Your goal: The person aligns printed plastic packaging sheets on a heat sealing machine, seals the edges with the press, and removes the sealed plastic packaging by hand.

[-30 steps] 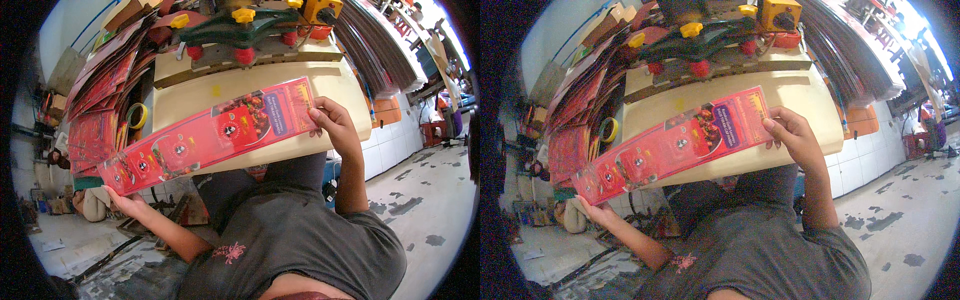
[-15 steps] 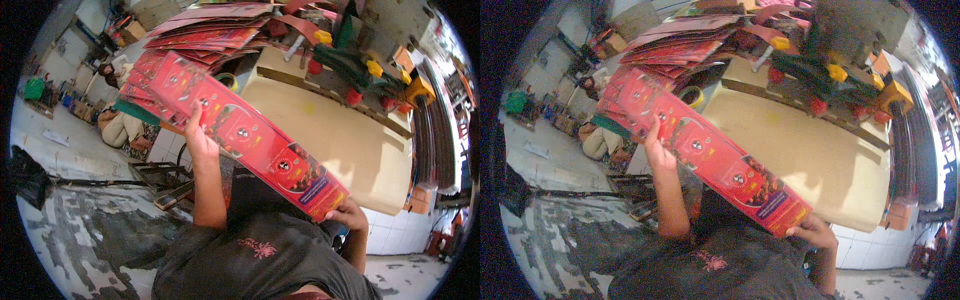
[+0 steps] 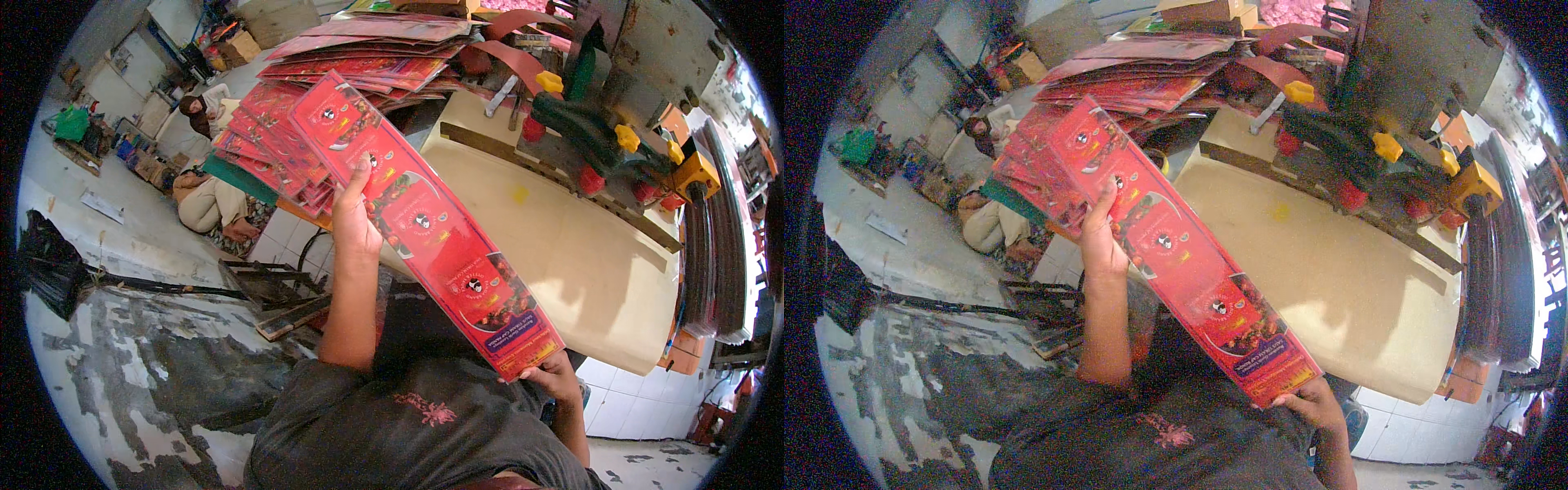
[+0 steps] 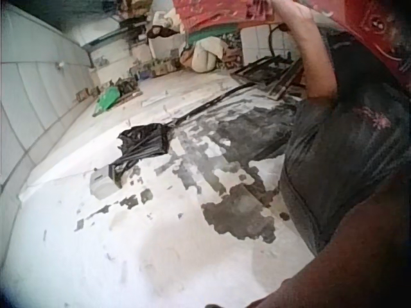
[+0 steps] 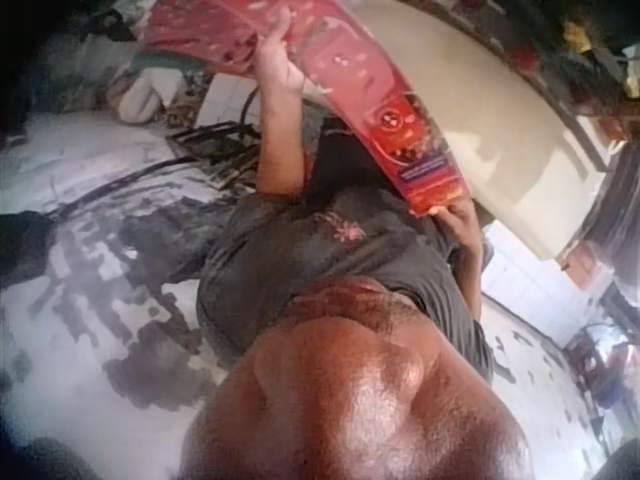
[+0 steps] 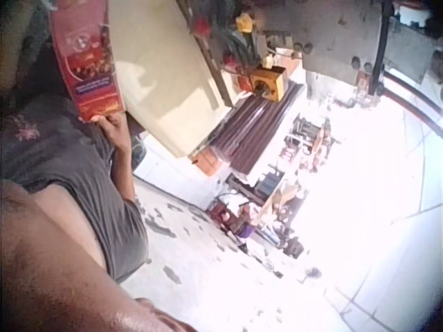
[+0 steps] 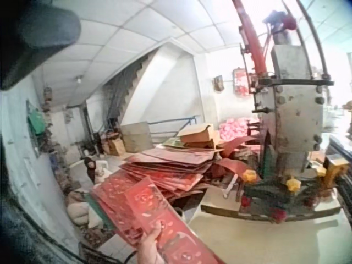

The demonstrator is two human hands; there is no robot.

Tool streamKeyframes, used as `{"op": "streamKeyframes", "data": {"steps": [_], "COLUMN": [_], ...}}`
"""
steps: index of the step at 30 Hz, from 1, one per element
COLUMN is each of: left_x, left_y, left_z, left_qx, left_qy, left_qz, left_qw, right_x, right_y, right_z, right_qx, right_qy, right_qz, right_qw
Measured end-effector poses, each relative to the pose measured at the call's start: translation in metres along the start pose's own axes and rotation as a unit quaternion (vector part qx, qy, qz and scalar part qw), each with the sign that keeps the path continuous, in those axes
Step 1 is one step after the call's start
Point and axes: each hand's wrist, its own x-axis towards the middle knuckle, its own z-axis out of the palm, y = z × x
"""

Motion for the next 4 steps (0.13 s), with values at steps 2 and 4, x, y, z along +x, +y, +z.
{"op": "streamKeyframes", "data": {"steps": [2, 4], "left_x": [-0.01, -0.03], "left_y": [0.0, -0.013], "left_z": [0.009, 0.019], "left_qx": [-0.019, -0.013], "left_qy": [-0.025, -0.123], "left_qz": [-0.012, -0.004], "left_qw": [0.999, 0.992], "right_x": [0.009, 0.014], "right_y": [-0.017, -0.017], "right_z": [0.017, 0.023], "right_qx": [0.065, 0.164], "right_qy": [0.032, 0.058], "right_qz": [0.035, 0.076], "right_qw": [0.997, 0.982]}}
